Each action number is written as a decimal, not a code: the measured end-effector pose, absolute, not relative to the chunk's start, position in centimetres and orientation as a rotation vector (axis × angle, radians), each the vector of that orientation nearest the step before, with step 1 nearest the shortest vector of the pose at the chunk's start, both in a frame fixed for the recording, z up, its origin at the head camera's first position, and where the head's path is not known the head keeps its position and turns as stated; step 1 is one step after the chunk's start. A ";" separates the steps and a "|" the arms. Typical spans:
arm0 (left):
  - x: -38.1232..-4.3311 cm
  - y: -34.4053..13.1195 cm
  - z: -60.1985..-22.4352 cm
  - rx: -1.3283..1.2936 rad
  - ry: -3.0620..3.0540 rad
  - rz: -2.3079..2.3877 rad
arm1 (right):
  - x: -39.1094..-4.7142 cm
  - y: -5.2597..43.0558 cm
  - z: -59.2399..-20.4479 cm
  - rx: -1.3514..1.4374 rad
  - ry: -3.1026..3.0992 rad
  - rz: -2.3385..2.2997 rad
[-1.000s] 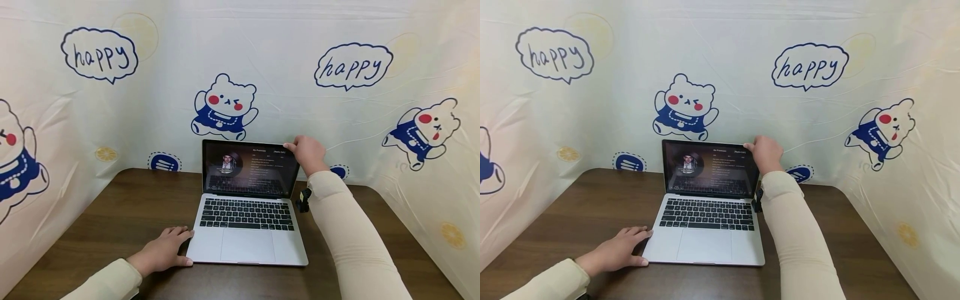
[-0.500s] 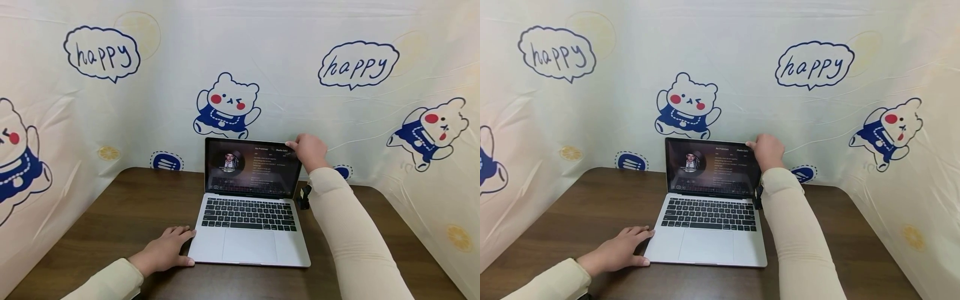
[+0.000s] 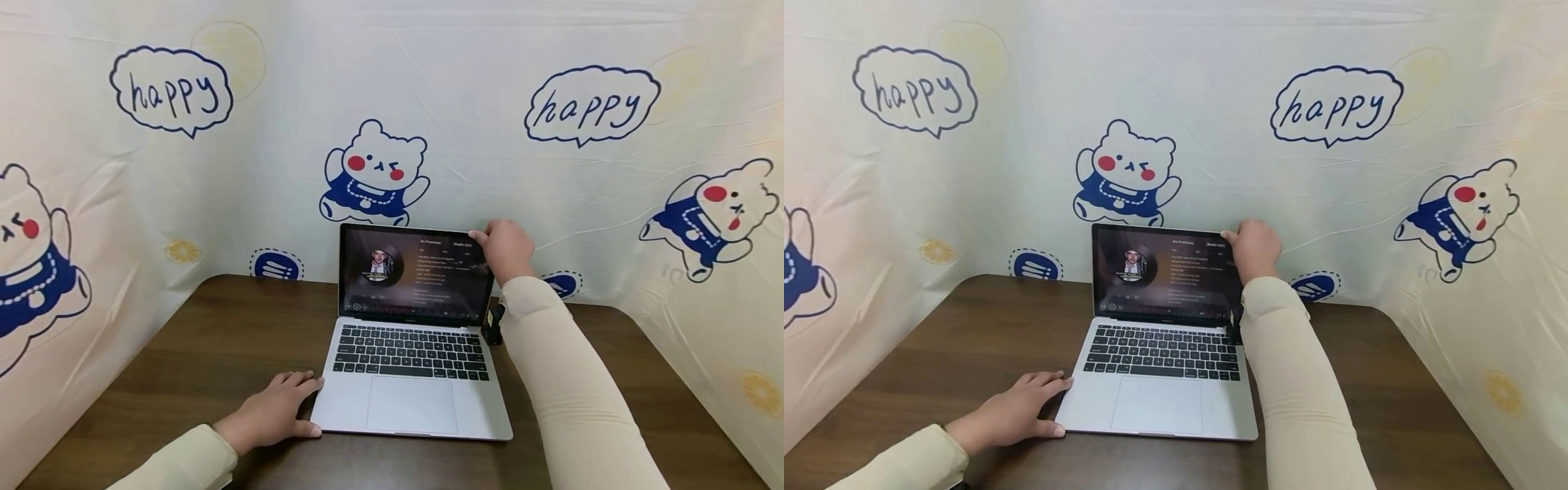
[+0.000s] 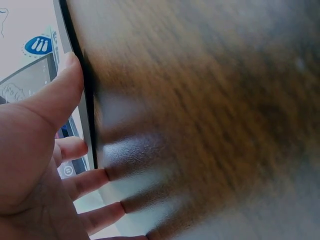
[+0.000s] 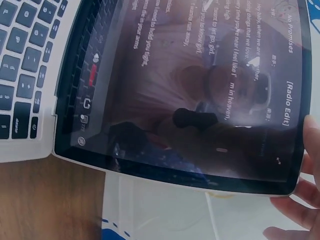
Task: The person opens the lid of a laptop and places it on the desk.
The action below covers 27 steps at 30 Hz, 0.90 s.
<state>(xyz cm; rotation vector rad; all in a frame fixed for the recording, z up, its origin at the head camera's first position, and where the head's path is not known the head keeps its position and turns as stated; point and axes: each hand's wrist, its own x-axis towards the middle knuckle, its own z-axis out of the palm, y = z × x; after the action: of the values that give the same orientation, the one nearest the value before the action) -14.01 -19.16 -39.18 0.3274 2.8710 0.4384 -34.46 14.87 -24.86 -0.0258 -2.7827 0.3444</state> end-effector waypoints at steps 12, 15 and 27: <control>-14.0 -19.0 -39.2 0.318 2.872 0.436 | -35.0 14.8 -25.3 -0.048 -2.767 0.354; -13.9 -19.0 -39.2 0.319 2.875 0.435 | -35.0 14.7 -25.3 -0.048 -2.764 0.345; -14.0 -19.1 -39.4 0.331 2.893 0.437 | -35.3 14.5 -25.3 -0.066 -2.750 0.344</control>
<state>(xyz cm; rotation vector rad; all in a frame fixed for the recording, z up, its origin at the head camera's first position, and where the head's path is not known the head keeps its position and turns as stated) -13.99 -19.11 -39.41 0.3315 2.8928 0.4369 -35.31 14.47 -25.30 -0.0665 -2.7497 0.3442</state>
